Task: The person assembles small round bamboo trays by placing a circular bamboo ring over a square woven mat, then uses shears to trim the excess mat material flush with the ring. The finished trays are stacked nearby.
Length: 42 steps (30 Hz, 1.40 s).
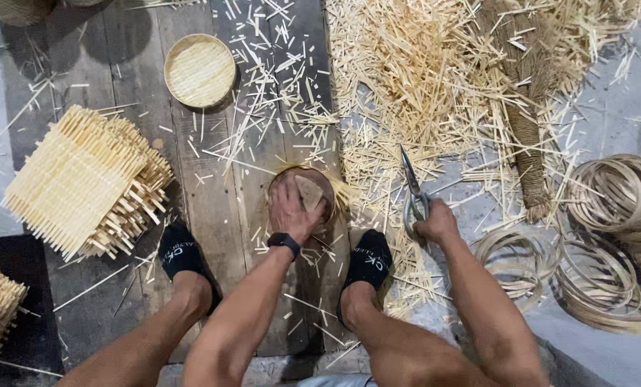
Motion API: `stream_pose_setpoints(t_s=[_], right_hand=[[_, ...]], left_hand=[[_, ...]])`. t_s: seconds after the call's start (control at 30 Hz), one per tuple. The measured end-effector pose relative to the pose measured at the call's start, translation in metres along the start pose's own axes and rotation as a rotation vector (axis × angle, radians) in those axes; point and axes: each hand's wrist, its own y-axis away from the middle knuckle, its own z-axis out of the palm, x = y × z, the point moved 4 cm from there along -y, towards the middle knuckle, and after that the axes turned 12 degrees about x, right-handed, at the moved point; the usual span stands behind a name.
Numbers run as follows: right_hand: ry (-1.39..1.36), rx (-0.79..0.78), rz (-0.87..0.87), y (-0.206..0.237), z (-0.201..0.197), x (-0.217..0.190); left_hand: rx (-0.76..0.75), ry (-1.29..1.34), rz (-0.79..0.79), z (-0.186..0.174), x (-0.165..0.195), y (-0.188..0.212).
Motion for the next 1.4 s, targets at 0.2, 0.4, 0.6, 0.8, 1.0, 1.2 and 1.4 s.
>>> stream_pose_setpoints(t_s=[0.2, 0.4, 0.6, 0.8, 1.0, 1.2, 1.4], right_hand=[[-0.218, -0.197, 0.073, 0.023, 0.003, 0.009], [0.096, 0.140, -0.317, 0.050, -0.014, -0.054], [0.385, 0.116, -0.529, 0.032, 0.005, -0.131], [0.514, -0.186, -0.360, 0.015, 0.006, -0.116], [0.539, 0.073, -0.579, 0.006, 0.026, -0.117], [0.484, -0.058, -0.500, 0.000, 0.027, -0.091], [0.455, 0.168, -0.569, -0.002, 0.032, -0.099]], left_hand=[[0.099, 0.123, 0.363, -0.010, 0.002, 0.005], [-0.189, 0.091, 0.356, 0.009, -0.003, 0.004], [-0.037, 0.084, 0.135, 0.008, 0.006, 0.025], [-0.177, 0.129, 0.254, 0.005, 0.000, 0.017], [-0.364, 0.112, 0.429, 0.003, 0.004, 0.009], [-0.087, 0.126, 0.393, -0.023, 0.017, 0.010], [-0.100, 0.358, 0.145, -0.018, 0.025, 0.029]])
